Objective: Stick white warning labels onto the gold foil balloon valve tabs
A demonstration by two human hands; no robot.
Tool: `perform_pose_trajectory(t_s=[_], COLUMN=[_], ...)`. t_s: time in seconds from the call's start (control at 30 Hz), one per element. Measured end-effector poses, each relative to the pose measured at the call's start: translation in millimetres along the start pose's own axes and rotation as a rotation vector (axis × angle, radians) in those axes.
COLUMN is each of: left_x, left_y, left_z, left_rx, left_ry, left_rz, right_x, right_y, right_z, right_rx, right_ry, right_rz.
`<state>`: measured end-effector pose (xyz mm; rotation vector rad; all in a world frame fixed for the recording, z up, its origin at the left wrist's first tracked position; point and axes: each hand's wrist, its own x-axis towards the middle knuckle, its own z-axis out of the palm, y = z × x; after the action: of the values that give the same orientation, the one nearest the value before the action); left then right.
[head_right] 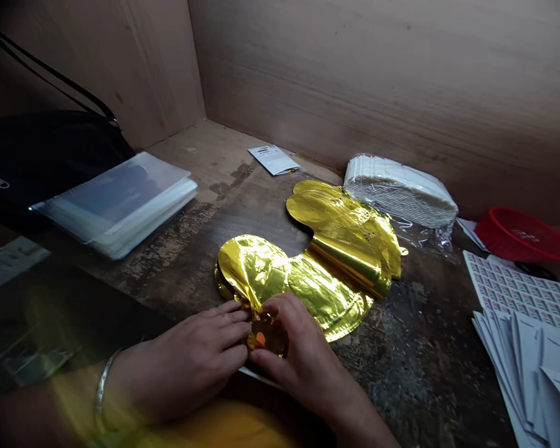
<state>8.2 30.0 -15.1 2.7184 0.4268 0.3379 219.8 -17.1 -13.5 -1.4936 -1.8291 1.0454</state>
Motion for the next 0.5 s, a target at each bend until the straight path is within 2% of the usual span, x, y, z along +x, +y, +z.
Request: perform_pose_trajectory(t_s=[0.1,0.3,0.37,0.5], left_x=[2.3,-0.1,-0.4,1.8], left_y=[-1.0,-2.7,-3.8,-4.9], left_z=[-0.9,-3.4,-5.4,-12.9], left_rx=[-0.004,0.024,0.005,-0.099], left_ry=[-0.003,0.01,0.001,-0.036], left_rz=[0.003,0.006,-0.007,-0.05], right_x=[-0.1,12.0,12.6,17.5], right_y=[3.7,5.0,4.0,-1.2], right_z=[2.5,-0.4,0.0,-9.9], right_rx=[-0.061,0.119,0.13,-0.011], right_ry=[0.03,0.252,0.262,0.243], right_rz=[-0.089,0.128,0.17,0.127])
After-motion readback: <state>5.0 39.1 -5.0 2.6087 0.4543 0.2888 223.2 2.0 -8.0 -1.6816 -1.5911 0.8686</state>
